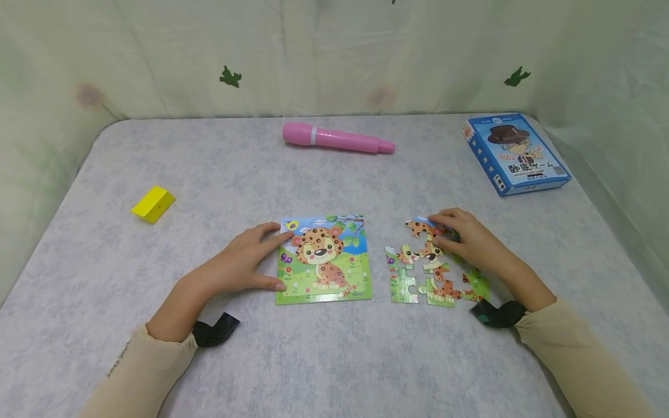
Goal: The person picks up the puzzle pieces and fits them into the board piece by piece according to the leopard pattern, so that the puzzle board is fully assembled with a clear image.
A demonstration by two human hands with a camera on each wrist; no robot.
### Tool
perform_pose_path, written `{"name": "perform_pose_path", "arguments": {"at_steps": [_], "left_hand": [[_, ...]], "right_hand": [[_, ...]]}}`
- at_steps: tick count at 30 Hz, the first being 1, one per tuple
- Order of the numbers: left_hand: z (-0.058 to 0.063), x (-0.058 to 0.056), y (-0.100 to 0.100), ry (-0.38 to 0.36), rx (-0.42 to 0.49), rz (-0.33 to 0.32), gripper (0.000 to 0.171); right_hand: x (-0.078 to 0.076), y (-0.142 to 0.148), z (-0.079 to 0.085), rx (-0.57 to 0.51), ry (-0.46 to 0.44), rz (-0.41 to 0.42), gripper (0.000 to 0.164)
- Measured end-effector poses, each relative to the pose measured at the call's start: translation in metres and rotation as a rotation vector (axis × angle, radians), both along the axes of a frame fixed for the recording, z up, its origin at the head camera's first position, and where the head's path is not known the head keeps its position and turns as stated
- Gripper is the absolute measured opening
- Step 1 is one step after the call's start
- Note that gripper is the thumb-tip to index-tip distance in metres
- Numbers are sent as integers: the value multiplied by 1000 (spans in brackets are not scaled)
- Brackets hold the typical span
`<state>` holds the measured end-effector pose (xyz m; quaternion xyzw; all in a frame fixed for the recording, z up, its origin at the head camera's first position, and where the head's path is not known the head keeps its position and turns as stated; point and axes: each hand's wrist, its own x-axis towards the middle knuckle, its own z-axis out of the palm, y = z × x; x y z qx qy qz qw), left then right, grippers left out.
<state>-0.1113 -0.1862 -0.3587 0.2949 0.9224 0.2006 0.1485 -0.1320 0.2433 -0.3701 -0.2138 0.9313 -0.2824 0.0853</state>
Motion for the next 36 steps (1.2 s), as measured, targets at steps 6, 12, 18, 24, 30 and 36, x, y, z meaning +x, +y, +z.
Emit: {"name": "perform_pose_path", "arguments": {"at_steps": [6, 12, 18, 24, 30, 36], "left_hand": [[-1, 0, -1, 0, 5, -1, 96], [-3, 1, -1, 0, 13, 2, 96], [-4, 0, -2, 8, 45, -6, 95], [-4, -1, -3, 17, 59, -6, 93], [-6, 2, 2, 86, 46, -39, 89], [-5, 5, 10, 143, 30, -50, 82]], "right_hand": [[-1, -4, 2, 36, 16, -17, 45], [0, -13, 7, 6, 29, -70, 44], [4, -27, 19, -130, 142, -47, 40], [7, -58, 32, -265, 276, 90, 41], [8, -101, 32, -335, 319, 205, 43], [6, -139, 22, -251, 303, 251, 42]]}}
